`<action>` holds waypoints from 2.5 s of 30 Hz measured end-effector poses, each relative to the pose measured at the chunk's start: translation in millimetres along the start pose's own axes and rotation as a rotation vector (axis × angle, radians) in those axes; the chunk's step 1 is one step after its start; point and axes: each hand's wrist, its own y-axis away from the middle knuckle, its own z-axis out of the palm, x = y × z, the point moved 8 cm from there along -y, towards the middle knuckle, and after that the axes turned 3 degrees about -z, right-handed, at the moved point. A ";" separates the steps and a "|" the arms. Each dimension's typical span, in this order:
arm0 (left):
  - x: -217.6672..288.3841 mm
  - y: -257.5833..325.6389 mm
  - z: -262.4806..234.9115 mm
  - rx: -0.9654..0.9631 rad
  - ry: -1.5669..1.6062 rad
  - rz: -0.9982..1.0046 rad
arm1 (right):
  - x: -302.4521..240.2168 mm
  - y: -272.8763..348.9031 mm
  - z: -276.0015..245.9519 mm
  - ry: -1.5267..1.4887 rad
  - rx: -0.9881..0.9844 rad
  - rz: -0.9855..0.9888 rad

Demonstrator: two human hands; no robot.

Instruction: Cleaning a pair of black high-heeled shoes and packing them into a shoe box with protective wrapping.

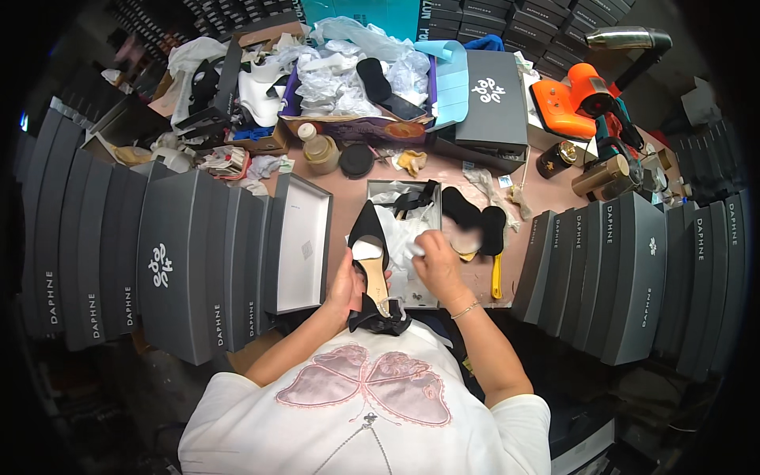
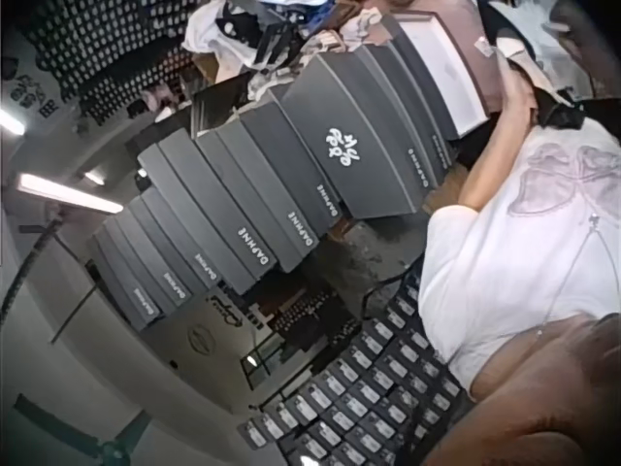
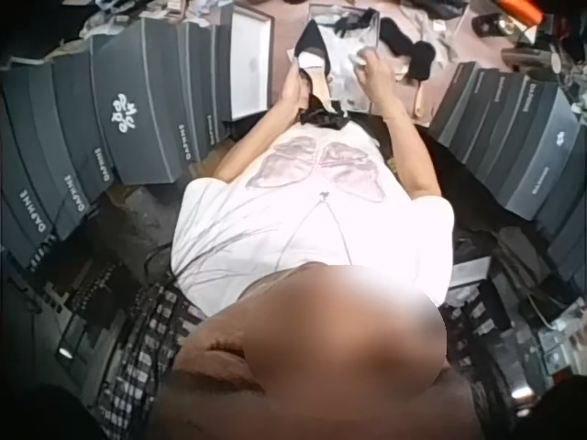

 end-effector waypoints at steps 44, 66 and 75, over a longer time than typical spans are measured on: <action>-2.0 9.2 12.0 0.038 -0.268 -0.112 | -48.2 16.9 9.5 0.330 -0.275 -0.411; -9.3 -0.3 -2.8 0.066 -0.109 -0.068 | -5.2 -11.1 0.0 -0.227 0.017 0.103; 15.3 24.4 27.2 0.006 -0.161 0.136 | -61.3 5.2 38.3 -0.318 -0.041 -0.114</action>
